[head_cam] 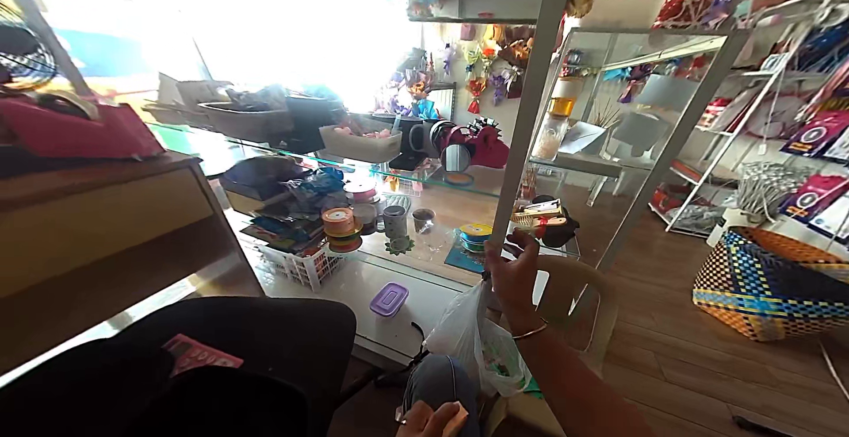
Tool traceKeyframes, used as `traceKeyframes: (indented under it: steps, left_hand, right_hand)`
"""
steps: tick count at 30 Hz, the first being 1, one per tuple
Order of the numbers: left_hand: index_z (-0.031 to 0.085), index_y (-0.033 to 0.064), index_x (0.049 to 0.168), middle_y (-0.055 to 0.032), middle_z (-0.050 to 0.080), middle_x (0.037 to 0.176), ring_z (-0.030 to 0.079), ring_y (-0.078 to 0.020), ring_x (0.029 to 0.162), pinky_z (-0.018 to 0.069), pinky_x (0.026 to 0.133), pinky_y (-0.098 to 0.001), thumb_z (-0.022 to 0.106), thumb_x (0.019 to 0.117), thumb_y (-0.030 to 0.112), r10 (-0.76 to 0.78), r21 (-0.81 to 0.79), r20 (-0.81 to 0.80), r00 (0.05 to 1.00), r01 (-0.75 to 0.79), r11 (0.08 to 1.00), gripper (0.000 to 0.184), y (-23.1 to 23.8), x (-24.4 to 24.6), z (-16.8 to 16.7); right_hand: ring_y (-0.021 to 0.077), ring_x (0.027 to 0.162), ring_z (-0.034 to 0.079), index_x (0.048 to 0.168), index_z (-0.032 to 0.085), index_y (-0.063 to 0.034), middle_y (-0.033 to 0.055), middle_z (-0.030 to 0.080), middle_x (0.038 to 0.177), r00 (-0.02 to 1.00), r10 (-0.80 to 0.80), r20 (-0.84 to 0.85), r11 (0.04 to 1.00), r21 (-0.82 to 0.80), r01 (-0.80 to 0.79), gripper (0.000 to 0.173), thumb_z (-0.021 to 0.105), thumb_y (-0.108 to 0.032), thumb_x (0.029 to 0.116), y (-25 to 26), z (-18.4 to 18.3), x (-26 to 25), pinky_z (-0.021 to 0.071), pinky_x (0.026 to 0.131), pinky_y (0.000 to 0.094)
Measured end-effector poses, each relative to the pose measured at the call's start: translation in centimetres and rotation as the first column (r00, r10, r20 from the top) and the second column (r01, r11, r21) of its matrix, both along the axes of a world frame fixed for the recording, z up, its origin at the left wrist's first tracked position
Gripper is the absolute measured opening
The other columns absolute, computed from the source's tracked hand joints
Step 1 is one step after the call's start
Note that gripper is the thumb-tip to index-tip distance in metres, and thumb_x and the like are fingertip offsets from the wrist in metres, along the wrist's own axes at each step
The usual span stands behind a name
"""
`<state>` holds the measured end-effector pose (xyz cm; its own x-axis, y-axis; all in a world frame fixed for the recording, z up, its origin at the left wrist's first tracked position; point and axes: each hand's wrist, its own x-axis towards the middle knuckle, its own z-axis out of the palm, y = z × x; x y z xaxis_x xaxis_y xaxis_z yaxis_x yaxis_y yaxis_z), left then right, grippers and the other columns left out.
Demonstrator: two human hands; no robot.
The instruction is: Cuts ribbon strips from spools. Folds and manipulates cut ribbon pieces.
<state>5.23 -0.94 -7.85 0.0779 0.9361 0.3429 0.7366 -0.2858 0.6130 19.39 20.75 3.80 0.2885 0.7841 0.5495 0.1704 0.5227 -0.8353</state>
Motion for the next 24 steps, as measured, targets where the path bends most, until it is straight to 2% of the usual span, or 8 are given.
traceKeyframes:
  steps: [6,9,11,12,14,17,20,24]
  left_hand:
    - [0.071,0.0050,0.125,-0.0244,0.064,0.096,0.067,-0.0394,0.083,0.0582,0.072,-0.0520,0.064,0.0988,0.017,-0.017,0.025,0.049,0.999,0.015,1.000,0.030,-0.3,-1.0,-0.9]
    - [0.072,0.0075,0.125,-0.0222,0.064,0.096,0.068,-0.0376,0.084,0.0587,0.071,-0.0511,0.065,0.0984,0.017,-0.014,0.052,0.051,0.999,0.011,0.999,0.029,-0.1,-0.9,-1.2]
    - [0.072,0.0112,0.126,-0.0200,0.065,0.097,0.068,-0.0352,0.083,0.0594,0.069,-0.0499,0.066,0.0951,0.013,0.002,0.074,0.056,0.998,-0.006,0.997,0.031,-0.3,-0.8,-1.7]
    - [0.072,0.0127,0.126,-0.0190,0.065,0.097,0.068,-0.0341,0.083,0.0597,0.068,-0.0492,0.068,0.0931,0.012,0.009,0.088,0.051,0.999,-0.013,0.996,0.033,-0.3,-0.8,-2.0]
    - [0.072,0.0145,0.125,-0.0162,0.065,0.095,0.068,-0.0304,0.080,0.0600,0.065,-0.0454,0.068,0.0912,0.013,0.019,0.150,0.025,1.000,-0.022,0.988,0.034,-0.3,-0.9,-2.7]
    - [0.073,0.0173,0.122,-0.0133,0.064,0.092,0.067,-0.0251,0.076,0.0590,0.062,-0.0387,0.065,0.0924,0.018,0.027,0.242,0.001,1.000,-0.027,0.970,0.030,-0.1,-1.1,-3.6]
    - [0.071,0.0208,0.123,-0.0108,0.062,0.093,0.065,-0.0207,0.076,0.0585,0.064,-0.0334,0.063,0.0959,0.023,0.020,0.266,0.008,1.000,-0.021,0.964,0.028,0.1,-1.2,-4.0]
    - [0.071,0.0207,0.123,-0.0108,0.061,0.092,0.065,-0.0196,0.076,0.0580,0.065,-0.0312,0.063,0.0952,0.023,0.023,0.271,0.007,1.000,-0.024,0.962,0.029,0.0,-1.0,-4.2]
  right_hand:
    - [0.0132,0.089,0.070,0.108,0.070,0.0039,0.0117,0.071,0.098,0.997,0.007,-0.073,0.995,-0.097,-0.014,0.019,0.069,-0.011,0.0974,0.1,-0.7,1.6,0.0588,0.083,0.0306]
    - [0.0104,0.089,0.067,0.102,0.071,0.0014,0.0082,0.072,0.098,0.996,0.080,-0.047,0.992,-0.095,-0.084,0.014,0.070,-0.011,0.0966,-1.4,0.3,2.1,0.0558,0.081,0.0285]
    - [0.0094,0.094,0.067,0.098,0.071,0.0006,0.0075,0.071,0.105,0.958,0.273,0.084,0.958,-0.109,-0.264,0.013,0.068,-0.012,0.0958,-4.9,0.7,2.2,0.0564,0.083,0.0277]
    - [0.0096,0.101,0.068,0.097,0.071,-0.0002,0.0081,0.071,0.113,0.891,0.424,0.161,0.900,-0.186,-0.395,0.015,0.068,-0.014,0.0957,-6.8,0.8,2.5,0.0570,0.087,0.0277]
    - [0.0117,0.118,0.062,0.097,0.073,-0.0022,0.0089,0.065,0.130,0.649,0.736,0.191,0.651,-0.460,-0.604,0.018,0.068,-0.020,0.0953,-9.6,0.5,3.6,0.0533,0.098,0.0301]
    - [0.0104,0.125,0.056,0.098,0.072,-0.0021,0.0080,0.060,0.136,0.385,0.922,0.035,0.292,-0.717,-0.633,0.022,0.067,-0.023,0.0967,-10.7,-2.2,4.5,0.0482,0.103,0.0298]
    - [0.0093,0.118,0.058,0.099,0.072,-0.0012,0.0082,0.060,0.132,0.402,0.908,-0.118,0.155,-0.796,-0.585,0.019,0.068,-0.020,0.0966,-10.9,-4.6,4.9,0.0497,0.098,0.0274]
    - [0.0078,0.108,0.060,0.097,0.071,-0.0025,0.0062,0.062,0.124,0.466,0.864,-0.193,0.120,-0.818,-0.562,0.014,0.072,-0.016,0.0938,-10.9,-5.6,4.9,0.0511,0.090,0.0252]
